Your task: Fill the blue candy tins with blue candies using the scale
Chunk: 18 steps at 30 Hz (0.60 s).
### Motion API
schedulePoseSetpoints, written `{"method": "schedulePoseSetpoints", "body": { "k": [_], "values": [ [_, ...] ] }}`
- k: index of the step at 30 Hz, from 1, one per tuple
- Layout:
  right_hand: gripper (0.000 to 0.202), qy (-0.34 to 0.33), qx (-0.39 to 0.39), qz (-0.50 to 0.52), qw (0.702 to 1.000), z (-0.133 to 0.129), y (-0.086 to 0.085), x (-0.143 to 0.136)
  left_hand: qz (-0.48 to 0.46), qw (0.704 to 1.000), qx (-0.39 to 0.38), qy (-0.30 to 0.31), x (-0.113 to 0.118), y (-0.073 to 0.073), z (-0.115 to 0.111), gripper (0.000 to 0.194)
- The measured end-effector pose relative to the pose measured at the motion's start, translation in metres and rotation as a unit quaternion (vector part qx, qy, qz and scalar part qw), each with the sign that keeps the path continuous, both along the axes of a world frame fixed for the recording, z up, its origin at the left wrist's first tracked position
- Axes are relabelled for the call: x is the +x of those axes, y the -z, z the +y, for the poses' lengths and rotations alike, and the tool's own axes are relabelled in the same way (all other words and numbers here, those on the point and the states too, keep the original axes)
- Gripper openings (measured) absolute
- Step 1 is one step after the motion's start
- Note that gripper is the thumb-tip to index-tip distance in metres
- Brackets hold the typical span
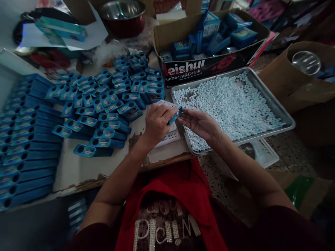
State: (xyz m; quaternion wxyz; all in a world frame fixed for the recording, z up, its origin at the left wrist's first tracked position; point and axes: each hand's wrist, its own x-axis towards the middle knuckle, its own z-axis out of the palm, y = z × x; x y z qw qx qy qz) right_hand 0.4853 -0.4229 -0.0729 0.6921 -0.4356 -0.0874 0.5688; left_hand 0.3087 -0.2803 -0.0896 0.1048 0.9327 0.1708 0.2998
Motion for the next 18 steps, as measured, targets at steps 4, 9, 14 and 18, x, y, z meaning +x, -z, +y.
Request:
{"method": "schedulePoseSetpoints", "body": {
  "k": [4,9,14,18],
  "values": [
    [0.021,0.005,-0.022,0.004,1.0,0.001,0.003,-0.002,0.026,1.0,-0.004,-0.001,0.002,0.003,0.004,0.046],
    [0.02,-0.018,-0.025,-0.018,0.999,0.006,0.004,-0.002,0.041,0.999,0.0,0.015,-0.001,0.005,0.005,0.048],
    [0.017,-0.011,-0.029,-0.03,0.999,0.013,0.006,0.001,0.023,0.999,0.03,0.02,-0.002,0.009,0.011,0.05],
    [0.015,-0.015,-0.046,-0.044,0.998,0.019,0.014,0.002,0.001,1.0,0.014,0.01,0.003,0.017,0.018,0.044]
  ]
}}
